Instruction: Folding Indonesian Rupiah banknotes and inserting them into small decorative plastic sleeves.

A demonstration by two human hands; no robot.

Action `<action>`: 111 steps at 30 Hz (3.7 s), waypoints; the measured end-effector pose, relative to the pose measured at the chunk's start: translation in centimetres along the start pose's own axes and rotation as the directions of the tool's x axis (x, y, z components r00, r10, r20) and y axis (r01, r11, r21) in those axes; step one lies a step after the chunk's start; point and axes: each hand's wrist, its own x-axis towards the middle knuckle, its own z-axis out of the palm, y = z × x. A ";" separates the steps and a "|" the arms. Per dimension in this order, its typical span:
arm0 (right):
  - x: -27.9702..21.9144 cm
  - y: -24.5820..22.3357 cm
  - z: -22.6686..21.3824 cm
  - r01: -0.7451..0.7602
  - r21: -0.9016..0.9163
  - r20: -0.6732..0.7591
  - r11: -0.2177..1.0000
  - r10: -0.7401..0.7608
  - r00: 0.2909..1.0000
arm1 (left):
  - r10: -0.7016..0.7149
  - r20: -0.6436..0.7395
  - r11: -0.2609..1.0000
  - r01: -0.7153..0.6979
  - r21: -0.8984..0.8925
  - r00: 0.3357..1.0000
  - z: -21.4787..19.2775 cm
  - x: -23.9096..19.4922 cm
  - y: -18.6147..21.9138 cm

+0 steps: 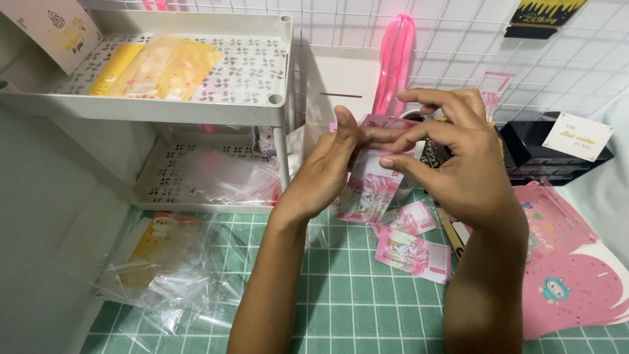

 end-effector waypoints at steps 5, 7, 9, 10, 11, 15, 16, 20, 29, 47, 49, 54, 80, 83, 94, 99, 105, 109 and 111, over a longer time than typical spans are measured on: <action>0.0 0.0 0.0 0.010 -0.014 0.009 1.000 -0.010 1.000 | 0.049 0.009 0.999 -0.049 0.020 0.999 -0.1 0.1 -0.4; 0.0 -0.1 -0.1 0.024 -0.009 0.008 1.000 -0.024 1.000 | 0.067 0.022 0.997 -0.068 0.025 0.997 -0.2 0.1 -0.5; 0.0 -0.2 -0.1 0.005 0.028 -0.008 1.000 -0.005 1.000 | 0.048 0.003 0.999 -0.049 0.025 0.999 -0.1 0.1 -0.4; 0.0 -0.2 -0.1 0.005 0.028 -0.008 1.000 -0.004 1.000 | 0.048 0.003 0.999 -0.049 0.025 0.999 -0.1 0.2 -0.4; 0.0 -0.2 -0.1 0.018 0.027 -0.008 0.999 -0.018 1.000 | 0.059 0.003 0.998 -0.059 0.012 0.998 -0.1 0.2 -0.5; 0.1 -0.6 -0.2 -0.091 0.120 -0.041 0.988 0.097 0.994 | 0.080 -0.047 0.995 -0.077 0.066 0.996 0.0 -0.2 0.3; 0.0 -0.5 -0.4 -0.091 0.120 -0.042 0.989 0.097 0.994 | 0.081 -0.046 0.995 -0.078 0.066 0.996 0.0 -0.1 0.2; 0.5 -0.7 -0.8 -0.533 0.321 0.123 0.783 0.524 0.843 | 0.109 -0.077 0.994 -0.109 0.013 0.991 -0.1 -0.3 0.7; 0.5 1.4 0.8 -0.456 0.604 0.373 0.653 0.274 0.887 | 0.064 -0.038 0.998 -0.063 0.013 0.997 -1.3 0.3 -0.3; 0.6 3.7 3.7 -0.230 0.855 0.028 0.465 0.402 0.915 | 0.037 0.302 0.997 -0.015 -0.075 0.953 -3.1 -1.5 -1.1; 0.7 3.6 3.6 -0.231 0.859 0.030 0.457 0.407 0.913 | 0.032 0.309 0.997 -0.010 -0.074 0.951 -2.9 -1.6 -0.9; 0.8 3.8 3.5 -0.367 0.813 0.165 0.452 0.426 0.890 | 0.017 0.212 0.986 0.019 -0.167 0.977 -2.5 -1.6 -0.6; 0.2 -0.2 2.5 0.143 -0.054 0.011 0.988 -0.142 0.990 | -0.027 0.010 0.986 0.028 -0.164 1.000 -1.9 -1.2 -0.9; 0.2 -0.4 2.5 0.144 -0.053 0.021 0.988 -0.143 0.989 | -0.017 0.020 0.992 0.019 -0.123 1.000 -1.9 -1.0 -1.0; 0.2 -0.4 2.8 0.114 -0.006 0.035 0.994 -0.113 0.993 | -0.027 0.033 0.997 0.029 -0.067 0.999 -1.9 -0.3 -1.8; 0.0 -0.3 2.9 0.094 -0.029 0.039 0.995 -0.093 0.995 | -0.044 0.042 0.999 0.044 0.003 0.998 -1.7 -0.4 -1.5; 0.0 -1.1 2.5 0.063 0.052 0.045 0.997 -0.065 0.997 | -0.014 0.114 0.999 0.019 -0.043 0.993 -1.5 -0.8 -1.0; 0.1 -1.2 2.4 0.075 0.049 0.043 0.996 -0.077 0.996 | -0.024 0.134 1.000 0.025 -0.012 0.991 -1.6 -0.5 -1.7; 0.1 -1.1 2.5 0.078 0.036 0.053 0.996 -0.080 0.995 | -0.045 0.095 0.998 0.049 -0.040 0.994 -1.6 -0.4 -2.3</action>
